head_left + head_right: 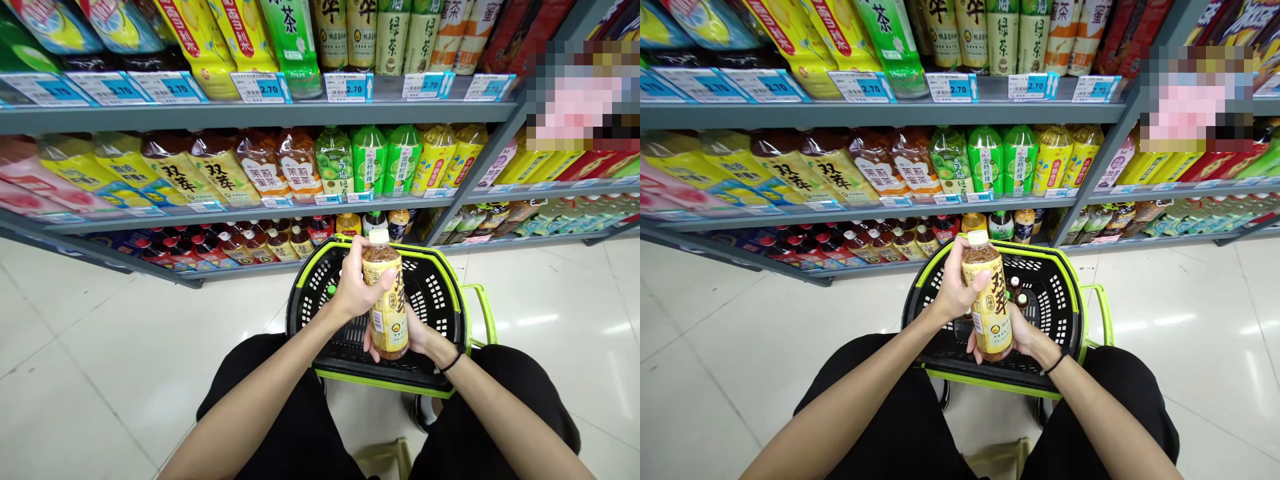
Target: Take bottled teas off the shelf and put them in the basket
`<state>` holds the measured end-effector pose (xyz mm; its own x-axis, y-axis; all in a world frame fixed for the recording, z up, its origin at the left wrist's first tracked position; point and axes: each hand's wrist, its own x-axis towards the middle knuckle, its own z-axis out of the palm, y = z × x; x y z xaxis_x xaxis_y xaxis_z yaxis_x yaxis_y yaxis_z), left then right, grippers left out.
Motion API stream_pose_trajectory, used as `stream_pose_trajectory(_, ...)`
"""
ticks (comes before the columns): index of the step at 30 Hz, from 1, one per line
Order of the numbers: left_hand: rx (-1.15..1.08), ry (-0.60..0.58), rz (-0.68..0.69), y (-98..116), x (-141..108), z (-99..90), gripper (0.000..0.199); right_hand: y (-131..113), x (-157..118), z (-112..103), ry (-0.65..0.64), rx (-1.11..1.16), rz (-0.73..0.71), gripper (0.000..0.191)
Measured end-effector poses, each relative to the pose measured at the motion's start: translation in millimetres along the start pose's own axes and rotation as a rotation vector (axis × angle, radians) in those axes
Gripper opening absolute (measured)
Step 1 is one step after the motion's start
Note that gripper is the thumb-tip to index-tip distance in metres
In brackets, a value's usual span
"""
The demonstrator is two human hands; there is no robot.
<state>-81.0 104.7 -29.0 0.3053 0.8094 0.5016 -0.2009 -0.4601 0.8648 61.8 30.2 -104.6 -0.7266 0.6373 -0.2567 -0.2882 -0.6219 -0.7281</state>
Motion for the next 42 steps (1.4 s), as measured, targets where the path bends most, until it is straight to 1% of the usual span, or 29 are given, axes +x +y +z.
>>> stream_pose_trajectory(8,0.027,0.008,0.001,-1.2,-0.1,0.1,0.044,0.2,-0.2,-0.9,-0.002,-0.004,0.017,0.069)
stream_pose_trajectory(16,0.027,0.005,-0.002,-1.1,-0.4,0.1,0.044,1.0,0.4,-0.8,-0.006,-0.019,0.028,0.077)
stream_pose_trajectory(20,0.016,0.001,-0.013,0.0,-0.3,-0.6,0.043,0.6,0.5,-0.5,-0.025,-0.005,0.029,0.078)
stream_pose_trajectory(27,0.026,-0.003,-0.041,0.8,-0.6,-0.8,0.045,0.1,1.2,0.4,-0.002,0.027,0.019,0.074)
stream_pose_trajectory(34,0.026,-0.009,-0.039,0.2,-1.4,-1.1,0.045,1.3,0.5,1.3,0.035,0.036,0.028,0.08)
stream_pose_trajectory(39,0.019,-0.007,-0.034,0.0,-1.0,-0.8,0.044,1.5,0.5,0.0,0.028,0.02,0.015,0.082)
stream_pose_trajectory(42,0.015,-0.005,-0.033,0.9,-0.7,-0.6,0.044,2.8,0.8,-0.2,0.014,0.017,0.01,0.079)
